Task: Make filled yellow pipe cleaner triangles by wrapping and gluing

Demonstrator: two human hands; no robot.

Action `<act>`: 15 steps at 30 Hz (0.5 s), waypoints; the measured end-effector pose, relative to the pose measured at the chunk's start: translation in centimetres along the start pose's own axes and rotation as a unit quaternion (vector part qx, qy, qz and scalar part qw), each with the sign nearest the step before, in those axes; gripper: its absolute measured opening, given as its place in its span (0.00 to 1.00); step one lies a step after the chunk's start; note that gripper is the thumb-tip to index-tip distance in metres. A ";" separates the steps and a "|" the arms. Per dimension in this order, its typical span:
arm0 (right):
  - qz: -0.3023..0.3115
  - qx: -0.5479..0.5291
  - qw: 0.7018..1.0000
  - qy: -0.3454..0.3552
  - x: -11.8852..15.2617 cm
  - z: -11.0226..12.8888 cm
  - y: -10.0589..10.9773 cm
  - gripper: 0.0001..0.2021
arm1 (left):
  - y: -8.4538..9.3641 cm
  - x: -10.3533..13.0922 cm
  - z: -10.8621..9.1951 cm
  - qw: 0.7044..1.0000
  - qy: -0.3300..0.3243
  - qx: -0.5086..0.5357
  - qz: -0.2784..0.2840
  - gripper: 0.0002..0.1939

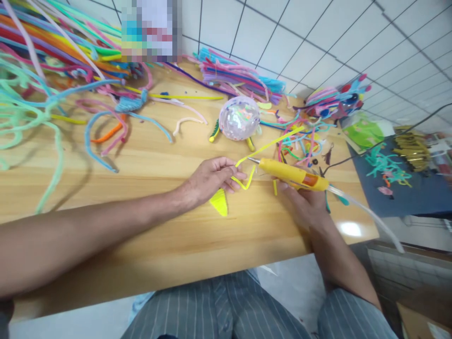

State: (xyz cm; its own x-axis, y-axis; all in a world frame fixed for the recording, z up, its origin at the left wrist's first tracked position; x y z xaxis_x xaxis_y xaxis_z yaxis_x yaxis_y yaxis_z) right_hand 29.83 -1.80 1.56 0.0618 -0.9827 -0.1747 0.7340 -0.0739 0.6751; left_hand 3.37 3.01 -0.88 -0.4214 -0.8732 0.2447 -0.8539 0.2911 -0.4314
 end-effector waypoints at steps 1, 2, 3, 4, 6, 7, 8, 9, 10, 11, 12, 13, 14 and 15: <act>-0.013 -0.017 1.000 -0.007 0.0 0.1 0.2 0.09 | 0.0 0.0 0.0 1.000 0.000 0.002 -0.001 0.02; -0.029 -0.037 0.999 -0.010 0.0 0.4 0.6 0.09 | 0.0 0.0 0.0 1.000 0.000 0.003 -0.002 0.03; -0.049 -0.058 0.997 -0.011 -0.2 0.8 1.3 0.10 | 0.1 0.0 0.0 1.000 0.001 0.003 -0.003 0.03; -0.075 -0.078 0.994 -0.008 -0.4 1.2 2.2 0.11 | 0.1 0.0 0.1 1.000 0.002 0.004 -0.006 0.03; -0.139 -0.107 0.984 0.004 -1.2 1.9 5.0 0.14 | 0.1 0.1 0.1 1.000 0.002 0.002 -0.011 0.05; -0.173 -0.108 0.979 0.010 -1.7 1.9 6.8 0.14 | 0.1 0.1 0.1 1.000 -0.001 0.000 -0.015 0.07; -0.203 -0.098 0.974 0.009 -2.2 1.5 8.7 0.14 | 0.1 0.1 0.2 1.000 0.000 -0.007 -0.013 0.08; -0.237 -0.079 0.968 0.002 -2.7 0.7 10.8 0.13 | 0.1 0.1 0.2 1.000 -0.001 -0.014 -0.016 0.09; -0.268 -0.061 0.961 -0.011 -3.0 -0.4 12.9 0.12 | 0.1 0.1 0.2 1.000 -0.002 -0.019 -0.021 0.11; -0.302 -0.046 0.952 -0.029 -3.3 -1.9 14.9 0.13 | 0.1 0.1 0.2 0.999 0.000 -0.023 -0.024 0.11; -0.324 -0.036 0.943 -0.071 -3.4 -3.8 16.7 0.13 | 0.1 0.1 0.2 0.999 0.001 -0.027 -0.026 0.12; -0.332 -0.023 0.932 -0.146 -3.4 -5.8 18.2 0.13 | 0.1 0.0 0.2 0.999 0.003 -0.030 -0.027 0.12; -0.339 -0.001 0.911 -0.234 -3.4 -7.9 19.3 0.12 | 0.1 0.0 0.1 0.999 0.003 -0.032 -0.027 0.12; -0.345 0.009 0.895 -0.283 -3.2 -9.9 20.1 0.12 | 0.0 0.1 0.1 0.999 0.002 -0.033 -0.026 0.13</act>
State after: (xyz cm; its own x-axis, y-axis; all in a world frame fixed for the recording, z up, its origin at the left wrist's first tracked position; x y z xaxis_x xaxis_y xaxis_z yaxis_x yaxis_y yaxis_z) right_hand 51.05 1.57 8.58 -0.7575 -0.6310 -0.1674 0.4540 -0.6934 0.5596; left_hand 3.36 2.93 -0.97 -0.3769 -0.8862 0.2696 -0.8931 0.2705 -0.3593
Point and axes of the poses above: each hand's wrist, its own x-axis away from the middle knuckle, its own y-axis out of the back of the hand, z = x × y, the point moved 1 cm from there along -x, towards the middle knuckle, and after that the axes turned 9 degrees about -y, right-handed, at the moved point
